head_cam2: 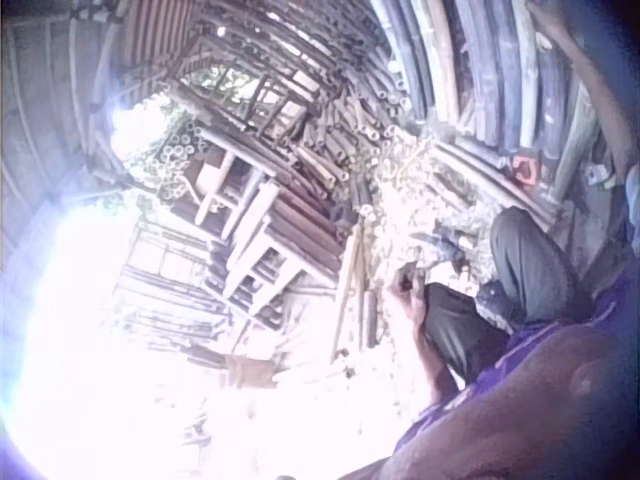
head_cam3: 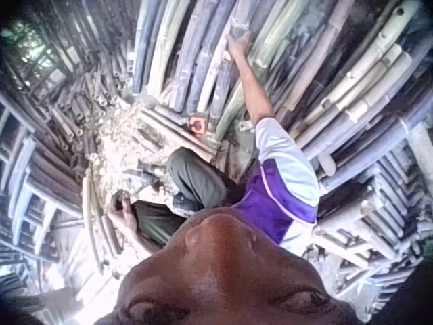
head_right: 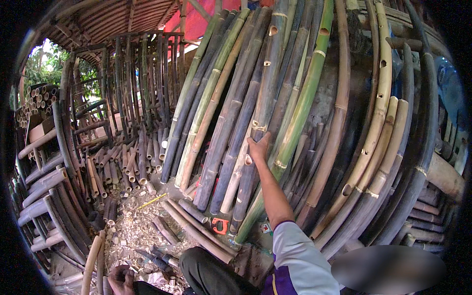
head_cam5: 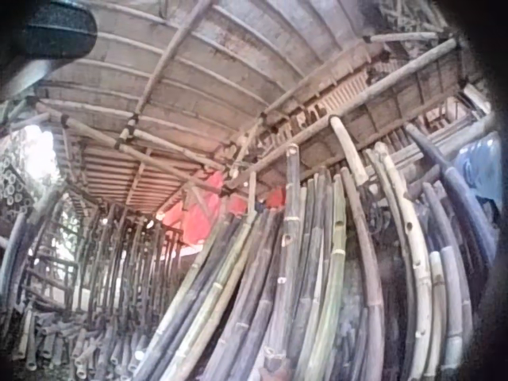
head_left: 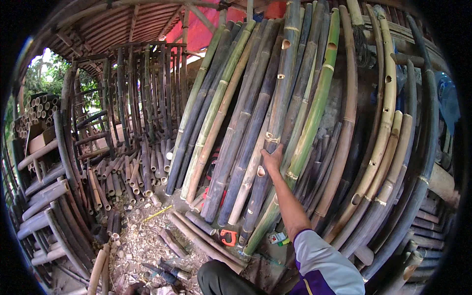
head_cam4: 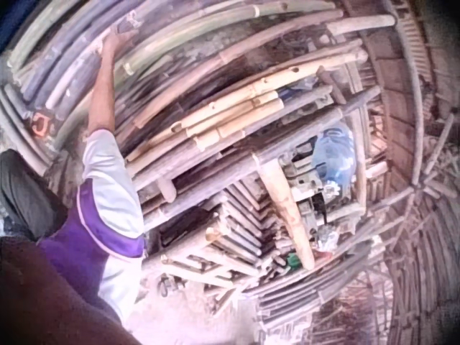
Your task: The person sits on the ground and uses a knife and a wooden mallet to carve and shape a bamboo pole. They repeatedly strike the knife with the mallet to remove material and smooth the surface, then place the finished piece among other bamboo poles.
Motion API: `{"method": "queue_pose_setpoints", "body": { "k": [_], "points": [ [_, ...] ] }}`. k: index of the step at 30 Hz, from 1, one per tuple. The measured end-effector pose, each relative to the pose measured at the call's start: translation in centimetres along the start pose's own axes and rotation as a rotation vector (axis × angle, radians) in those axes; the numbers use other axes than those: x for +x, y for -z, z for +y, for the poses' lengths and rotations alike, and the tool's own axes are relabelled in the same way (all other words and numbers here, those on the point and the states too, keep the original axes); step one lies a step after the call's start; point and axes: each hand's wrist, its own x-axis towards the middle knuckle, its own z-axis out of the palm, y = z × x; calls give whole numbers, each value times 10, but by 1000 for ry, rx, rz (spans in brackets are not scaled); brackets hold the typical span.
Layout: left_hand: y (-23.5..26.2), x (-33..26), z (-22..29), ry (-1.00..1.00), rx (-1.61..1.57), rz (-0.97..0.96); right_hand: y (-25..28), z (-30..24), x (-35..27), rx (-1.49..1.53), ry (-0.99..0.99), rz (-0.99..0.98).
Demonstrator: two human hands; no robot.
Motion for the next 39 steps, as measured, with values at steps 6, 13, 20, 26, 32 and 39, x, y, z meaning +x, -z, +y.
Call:
{"method": "queue_pose_setpoints", "body": {
  "k": [6,13,20,26,32,39],
  "points": [
    [5,-3,4,-21,157,56,16,-45,3,179,-12,-212],
    [-2,-1,23,-8,188,26,56,-75,80,278,169,24],
    [-3,-1,37,17,329,-13,127,-79,73,380,47,20],
    [6,-1,23,-32,274,5,163,-31,55,83,92,205],
    [7,-3,18,-55,207,44,181,-1,42,105,-68,80],
    [-4,2,40,39,312,29,173,71,34,126,-90,24]
  ]
}}
